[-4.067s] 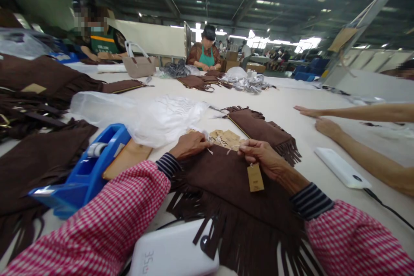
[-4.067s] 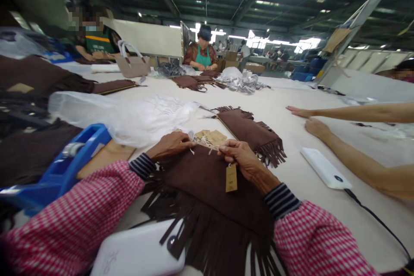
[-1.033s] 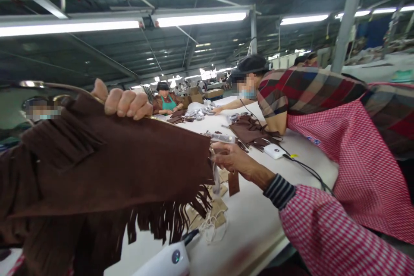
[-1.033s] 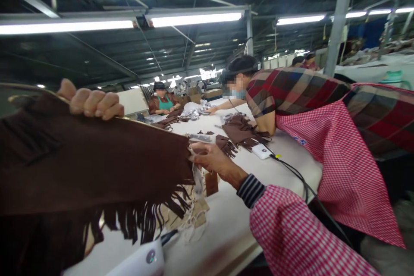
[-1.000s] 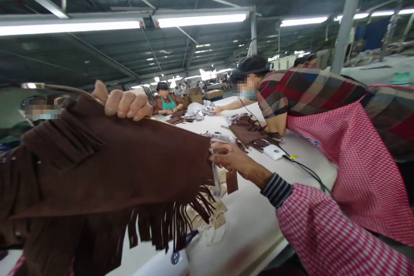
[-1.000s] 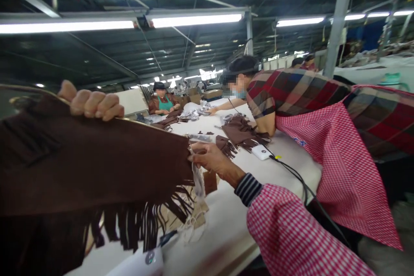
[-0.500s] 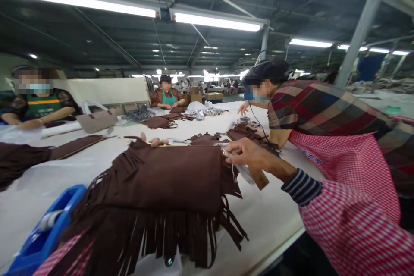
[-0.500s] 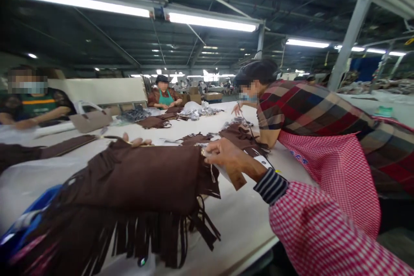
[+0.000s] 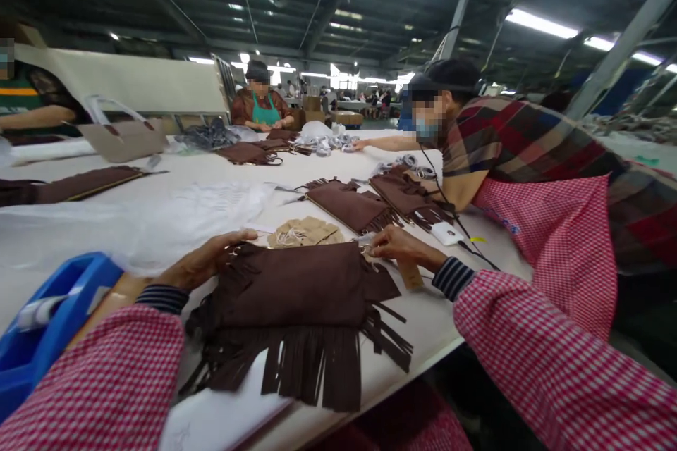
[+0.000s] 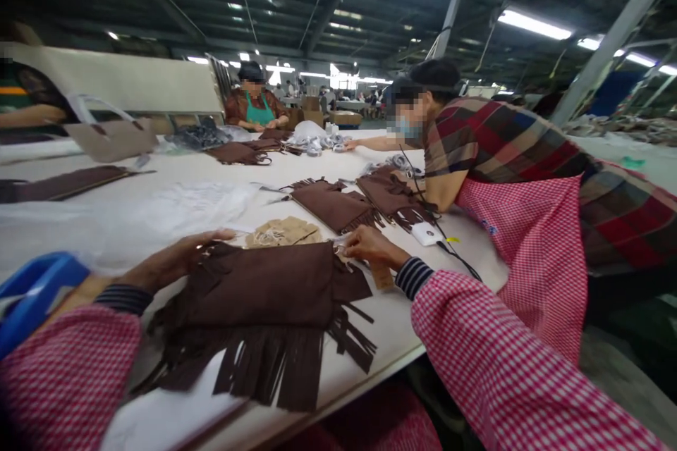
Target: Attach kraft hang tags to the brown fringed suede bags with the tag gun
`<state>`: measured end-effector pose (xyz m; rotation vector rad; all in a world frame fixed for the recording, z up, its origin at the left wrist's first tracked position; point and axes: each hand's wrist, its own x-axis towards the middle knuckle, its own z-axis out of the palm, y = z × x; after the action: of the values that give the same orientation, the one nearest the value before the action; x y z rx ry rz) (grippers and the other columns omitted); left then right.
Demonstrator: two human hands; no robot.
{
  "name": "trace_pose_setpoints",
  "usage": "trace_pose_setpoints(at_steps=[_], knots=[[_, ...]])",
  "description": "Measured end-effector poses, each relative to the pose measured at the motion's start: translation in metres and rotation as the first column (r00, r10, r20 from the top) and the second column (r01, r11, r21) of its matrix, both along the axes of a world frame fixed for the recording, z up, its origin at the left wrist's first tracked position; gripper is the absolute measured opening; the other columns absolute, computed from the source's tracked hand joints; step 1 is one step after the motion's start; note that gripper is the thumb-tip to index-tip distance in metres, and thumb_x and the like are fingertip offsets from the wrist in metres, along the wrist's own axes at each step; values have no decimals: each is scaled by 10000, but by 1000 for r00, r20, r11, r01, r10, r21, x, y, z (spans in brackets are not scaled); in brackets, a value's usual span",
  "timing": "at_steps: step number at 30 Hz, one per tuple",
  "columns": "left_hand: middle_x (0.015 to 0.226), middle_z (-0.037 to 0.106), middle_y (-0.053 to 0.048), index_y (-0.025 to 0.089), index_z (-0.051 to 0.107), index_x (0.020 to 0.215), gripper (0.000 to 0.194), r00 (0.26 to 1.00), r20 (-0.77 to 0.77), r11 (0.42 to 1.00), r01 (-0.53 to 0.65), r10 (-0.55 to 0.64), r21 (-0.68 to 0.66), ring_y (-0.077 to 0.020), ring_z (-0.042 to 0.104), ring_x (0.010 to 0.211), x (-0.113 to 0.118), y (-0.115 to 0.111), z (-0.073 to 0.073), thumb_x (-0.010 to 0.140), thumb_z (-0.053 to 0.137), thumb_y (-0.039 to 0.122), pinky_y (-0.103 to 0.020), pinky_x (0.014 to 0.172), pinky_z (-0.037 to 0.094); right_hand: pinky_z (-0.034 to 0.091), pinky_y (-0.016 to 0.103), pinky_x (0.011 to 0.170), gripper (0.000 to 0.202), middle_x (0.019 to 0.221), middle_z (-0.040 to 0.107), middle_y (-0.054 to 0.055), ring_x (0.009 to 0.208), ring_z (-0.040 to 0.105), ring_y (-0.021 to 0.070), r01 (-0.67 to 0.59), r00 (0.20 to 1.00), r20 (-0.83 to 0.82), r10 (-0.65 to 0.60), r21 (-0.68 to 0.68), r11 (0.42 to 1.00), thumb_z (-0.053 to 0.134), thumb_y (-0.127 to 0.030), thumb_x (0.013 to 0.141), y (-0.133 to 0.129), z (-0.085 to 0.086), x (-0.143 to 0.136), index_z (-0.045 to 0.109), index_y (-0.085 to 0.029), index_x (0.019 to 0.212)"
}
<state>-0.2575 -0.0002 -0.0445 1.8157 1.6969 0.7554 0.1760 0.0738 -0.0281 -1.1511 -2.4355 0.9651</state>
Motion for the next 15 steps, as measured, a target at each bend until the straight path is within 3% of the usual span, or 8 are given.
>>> trace_pose_setpoints(at_steps=[3, 7, 11, 15], knots=[[1064, 758, -96, 200, 708, 1123, 569, 991, 113, 987, -49, 66, -150, -279, 706, 914, -15, 14, -14, 736, 699, 617, -337, 689, 545, 265, 250, 547, 303, 590, 519, -16, 581, 419, 115, 1, 1000, 17, -1, 8, 1000, 645, -392, 792, 3, -3, 4, 712, -125, 665], [1013, 761, -103, 186, 740, 980, 425, 965, -250, 995, -92, 84, -23, -329, 674, 995, 0, 25, -3, 687, 699, 492, -375, 812, 514, 307, 250, 570, 267, 633, 601, 8, 605, 484, 131, 46, 997, 63, -50, 67, 997, 652, -353, 800, -2, 3, 2, 763, -122, 727], [1136, 740, -106, 210, 740, 1028, 366, 870, -489, 993, 2, 58, 121, -323, 637, 1094, 50, 19, 27, 837, 548, 456, -385, 887, 465, 324, 250, 586, 196, 660, 660, 21, 633, 550, 146, 79, 971, 209, -116, 176, 981, 668, -296, 822, -12, 19, -5, 780, -146, 764], [1018, 738, -114, 206, 723, 1027, 318, 773, -634, 962, 178, -7, 207, -317, 634, 1030, 121, 7, 53, 921, 503, 409, -401, 861, 440, 310, 262, 595, 148, 742, 720, 45, 694, 612, 169, 70, 901, 387, -196, 317, 946, 674, -260, 838, -24, 37, -14, 801, -184, 822]])
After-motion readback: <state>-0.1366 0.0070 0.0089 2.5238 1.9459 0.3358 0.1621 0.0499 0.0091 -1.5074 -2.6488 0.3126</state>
